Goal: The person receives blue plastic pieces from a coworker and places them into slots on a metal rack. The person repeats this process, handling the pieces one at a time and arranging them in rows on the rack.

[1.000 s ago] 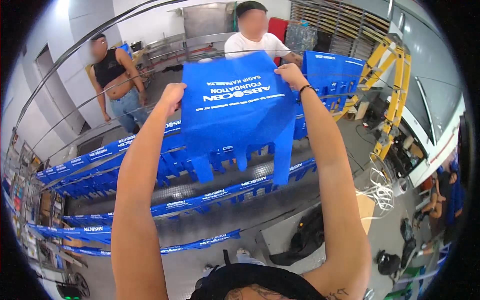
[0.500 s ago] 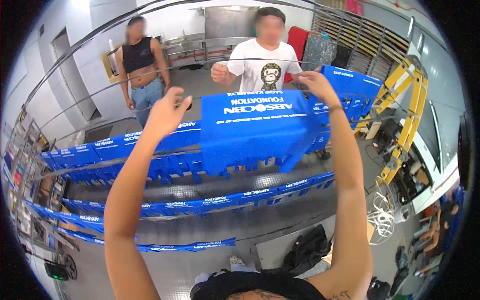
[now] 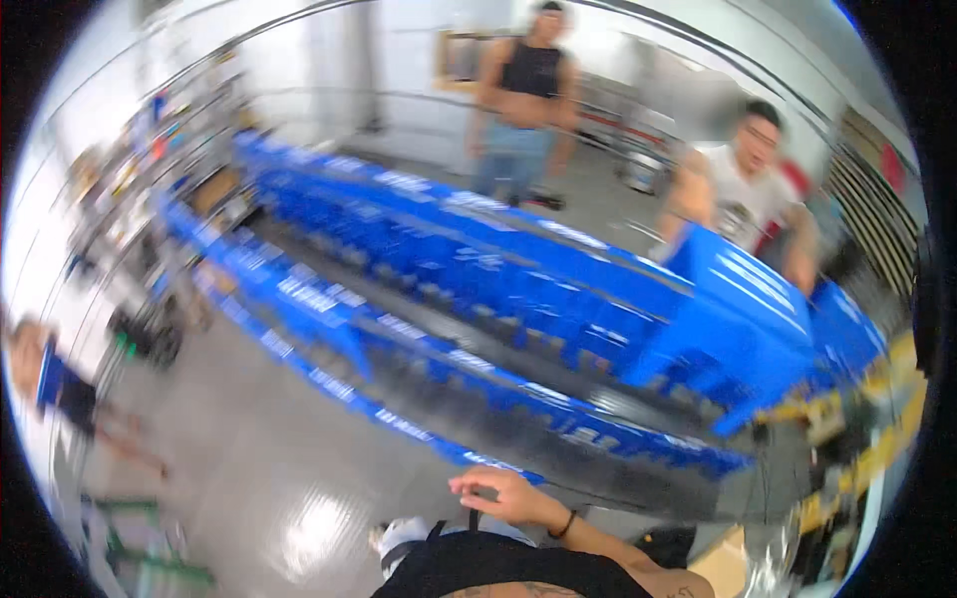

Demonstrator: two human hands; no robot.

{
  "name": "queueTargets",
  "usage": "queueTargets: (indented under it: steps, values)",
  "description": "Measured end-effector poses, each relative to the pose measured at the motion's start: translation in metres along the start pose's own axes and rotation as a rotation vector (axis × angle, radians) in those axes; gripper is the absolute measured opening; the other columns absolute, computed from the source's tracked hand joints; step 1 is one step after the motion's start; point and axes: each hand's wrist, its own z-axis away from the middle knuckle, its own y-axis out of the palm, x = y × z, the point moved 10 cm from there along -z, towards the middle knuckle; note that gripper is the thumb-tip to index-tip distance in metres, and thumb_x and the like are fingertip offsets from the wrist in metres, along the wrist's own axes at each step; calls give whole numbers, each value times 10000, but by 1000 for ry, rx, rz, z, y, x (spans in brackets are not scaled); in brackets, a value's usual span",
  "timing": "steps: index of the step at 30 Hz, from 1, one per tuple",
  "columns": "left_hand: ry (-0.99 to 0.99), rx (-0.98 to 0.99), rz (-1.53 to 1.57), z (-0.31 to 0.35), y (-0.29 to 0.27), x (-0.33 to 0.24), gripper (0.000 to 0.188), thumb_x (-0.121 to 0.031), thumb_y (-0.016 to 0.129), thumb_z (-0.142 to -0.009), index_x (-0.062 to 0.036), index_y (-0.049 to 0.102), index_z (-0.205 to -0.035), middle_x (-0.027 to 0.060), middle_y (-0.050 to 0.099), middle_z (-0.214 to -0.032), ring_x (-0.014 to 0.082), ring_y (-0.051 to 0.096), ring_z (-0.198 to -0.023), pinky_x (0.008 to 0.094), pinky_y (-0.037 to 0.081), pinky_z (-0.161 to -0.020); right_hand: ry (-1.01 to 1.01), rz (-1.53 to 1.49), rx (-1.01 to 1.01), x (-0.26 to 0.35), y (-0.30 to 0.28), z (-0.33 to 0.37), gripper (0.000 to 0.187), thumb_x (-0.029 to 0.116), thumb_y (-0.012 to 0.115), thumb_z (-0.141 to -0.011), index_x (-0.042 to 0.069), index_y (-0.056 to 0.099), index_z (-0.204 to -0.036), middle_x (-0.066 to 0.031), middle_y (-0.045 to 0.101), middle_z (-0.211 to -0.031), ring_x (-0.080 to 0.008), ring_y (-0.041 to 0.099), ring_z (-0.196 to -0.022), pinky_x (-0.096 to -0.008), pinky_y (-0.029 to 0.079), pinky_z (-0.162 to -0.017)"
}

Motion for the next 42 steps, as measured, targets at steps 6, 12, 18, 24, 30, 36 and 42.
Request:
queueTargets:
  steps: [6,12,18,24,30,36,42]
  values:
    - [53,52,-165,-17,65,146,172,-248,573,-782,-125,658,-698,50,667,-707,211,631,-634,381,487,-558,126,-489,816,64,207,-75,457,262,596,-910,58,495,-1305,-88,559,-1257,-215,495,-1196,-384,381,-1012]
    - [-39,-599,953,18,-110,181,313,-283,637,-821,-67,663,-1048,120,692,-820,201,670,-661,326,529,-675,-252,242,1224,26,418,-166,583,353,620,-883,85,437,-1367,-102,434,-1398,-232,390,-1298,-393,324,-1065]
    - [-38,-835,866,66,-267,257,307,-266,640,-818,-67,660,-1051,142,696,-913,257,681,-782,359,531,-746,169,-662,1676,139,485,-267,749,290,767,-754,-11,433,-1353,-130,466,-1381,-235,417,-1288,-387,323,-1058]
    - [66,-1320,1073,113,-473,355,298,-191,647,-867,20,633,-1077,119,697,-887,173,653,-823,294,509,-760,-99,-148,729,72,560,-569,399,91,668,-836,57,557,-1218,-33,589,-1170,-139,549,-1082,-297,436,-938]
    - [294,-1554,1413,105,-730,424,528,-328,567,-938,78,487,-1267,153,588,-1197,176,556,-1091,274,414,-936,-137,-326,75,85,653,-839,669,456,610,-879,-33,455,-1309,-114,546,-1242,-188,508,-1140,-312,381,-982]
    - [337,-1246,1644,36,-783,435,435,-470,582,-889,-55,630,-1009,-9,613,-831,92,542,-683,254,435,-637,241,-383,327,54,691,-867,380,399,630,-885,23,686,-904,-5,635,-751,-84,534,-630,-220,396,-563]
    - [536,-1260,1820,25,-804,412,403,-294,546,-934,53,623,-1123,119,642,-1085,185,585,-947,310,451,-867,-119,121,165,121,682,-867,298,331,638,-866,51,725,-811,-37,671,-688,-100,579,-644,-308,476,-582]
